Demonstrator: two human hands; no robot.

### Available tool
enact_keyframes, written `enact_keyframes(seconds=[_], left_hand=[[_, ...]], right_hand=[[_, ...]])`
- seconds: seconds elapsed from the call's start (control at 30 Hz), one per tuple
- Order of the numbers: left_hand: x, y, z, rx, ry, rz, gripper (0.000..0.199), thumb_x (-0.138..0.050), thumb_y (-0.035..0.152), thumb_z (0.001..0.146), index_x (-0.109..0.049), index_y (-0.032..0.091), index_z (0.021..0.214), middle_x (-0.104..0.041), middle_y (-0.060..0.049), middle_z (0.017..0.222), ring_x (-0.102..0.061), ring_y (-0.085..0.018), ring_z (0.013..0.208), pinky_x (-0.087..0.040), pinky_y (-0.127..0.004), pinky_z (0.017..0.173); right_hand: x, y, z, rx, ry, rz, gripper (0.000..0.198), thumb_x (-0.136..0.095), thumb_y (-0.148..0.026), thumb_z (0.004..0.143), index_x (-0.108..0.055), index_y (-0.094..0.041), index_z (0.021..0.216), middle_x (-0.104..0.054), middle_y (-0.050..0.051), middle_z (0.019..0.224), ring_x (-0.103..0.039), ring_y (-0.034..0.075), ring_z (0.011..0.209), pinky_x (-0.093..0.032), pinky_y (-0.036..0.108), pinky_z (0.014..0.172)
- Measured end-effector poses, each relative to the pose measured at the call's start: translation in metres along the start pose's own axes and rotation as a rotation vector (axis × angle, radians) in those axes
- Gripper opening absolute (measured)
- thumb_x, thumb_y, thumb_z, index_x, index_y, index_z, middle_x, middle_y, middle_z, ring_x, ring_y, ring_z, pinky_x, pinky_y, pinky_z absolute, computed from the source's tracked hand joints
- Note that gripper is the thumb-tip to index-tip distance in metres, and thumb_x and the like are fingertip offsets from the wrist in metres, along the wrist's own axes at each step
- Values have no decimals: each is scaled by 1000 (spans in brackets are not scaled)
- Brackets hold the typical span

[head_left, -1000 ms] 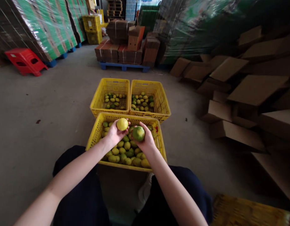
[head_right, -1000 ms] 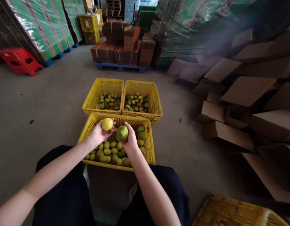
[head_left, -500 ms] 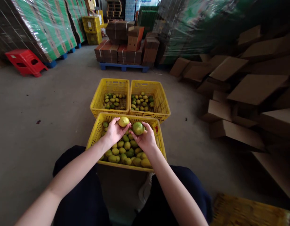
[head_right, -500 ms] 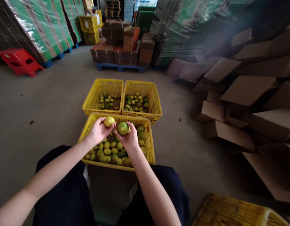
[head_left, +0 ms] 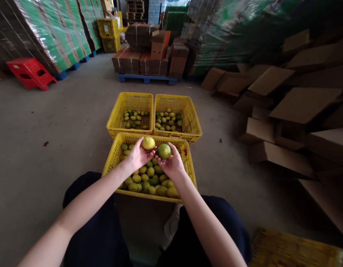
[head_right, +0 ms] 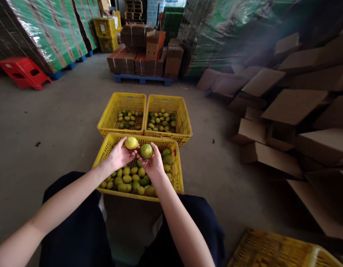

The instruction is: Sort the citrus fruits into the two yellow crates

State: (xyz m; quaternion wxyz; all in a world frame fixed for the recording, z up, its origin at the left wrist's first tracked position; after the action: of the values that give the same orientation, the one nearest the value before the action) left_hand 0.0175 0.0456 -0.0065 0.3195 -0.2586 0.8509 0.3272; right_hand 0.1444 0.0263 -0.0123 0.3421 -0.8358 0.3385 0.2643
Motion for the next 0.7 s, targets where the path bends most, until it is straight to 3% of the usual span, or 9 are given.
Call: enact_keyframes(seconds=[0.1,0.2,0.33,0.43,0.57,0.7], left_hand=[[-2,-1,0,-47,20,18,30,-49,33,94,-62,6,88,-65,-9,71,-60,-9,56,-54,-15,53],[-2,1,0,-221,6,132,13,-64,21,86,-62,8,88,-67,-7,80,-63,-8,65,-55,-14,62],[-1,9,-6,-559,-42,356,37,-81,17,66,-58,16,94,-65,-2,95,-65,-11,78,-56,-22,74],[-2,15,-16,-783,-46,503,56,-86,8,52,-58,21,98,-62,0,103,-65,-11,79,-54,-21,74],[-7,16,-28,-818,-61,521,55,-81,-6,48,-63,20,92,-63,-5,116,-63,-17,103,-51,-19,82],[-9,12,-32,-816,-75,518,49,-79,-9,48,-62,19,84,-64,-8,118,-56,-21,119,-49,-22,88]], right_hand=[[-2,-1,-1,35,31,-37,29,-50,-34,90,-64,-12,77,-66,5,52,-58,12,41,-49,18,40],[-1,-3,-2,146,26,-98,16,-60,-30,82,-61,-15,75,-64,0,55,-57,11,44,-49,20,43],[3,-9,-10,537,41,-278,28,-78,-33,66,-55,-22,79,-63,-7,66,-59,11,56,-48,21,50],[2,-11,-21,823,81,-462,36,-80,-31,65,-52,-26,86,-64,-8,73,-59,10,64,-49,21,57],[-3,-9,-33,1111,40,-627,44,-80,-21,64,-49,-28,95,-66,-2,103,-63,14,90,-51,27,81],[-3,-7,-37,1263,34,-752,43,-77,-16,64,-50,-28,95,-61,4,120,-57,20,113,-45,35,99]])
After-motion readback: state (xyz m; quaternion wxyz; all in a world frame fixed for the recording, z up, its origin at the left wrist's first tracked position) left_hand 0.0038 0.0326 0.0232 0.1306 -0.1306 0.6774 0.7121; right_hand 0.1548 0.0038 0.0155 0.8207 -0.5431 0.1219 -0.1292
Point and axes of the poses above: each hand's wrist, its own z-axis towards the middle knuckle, its own x-axis out of the back of the hand, y = z × x, the point moved 2 cm from there along z, towards the middle knuckle
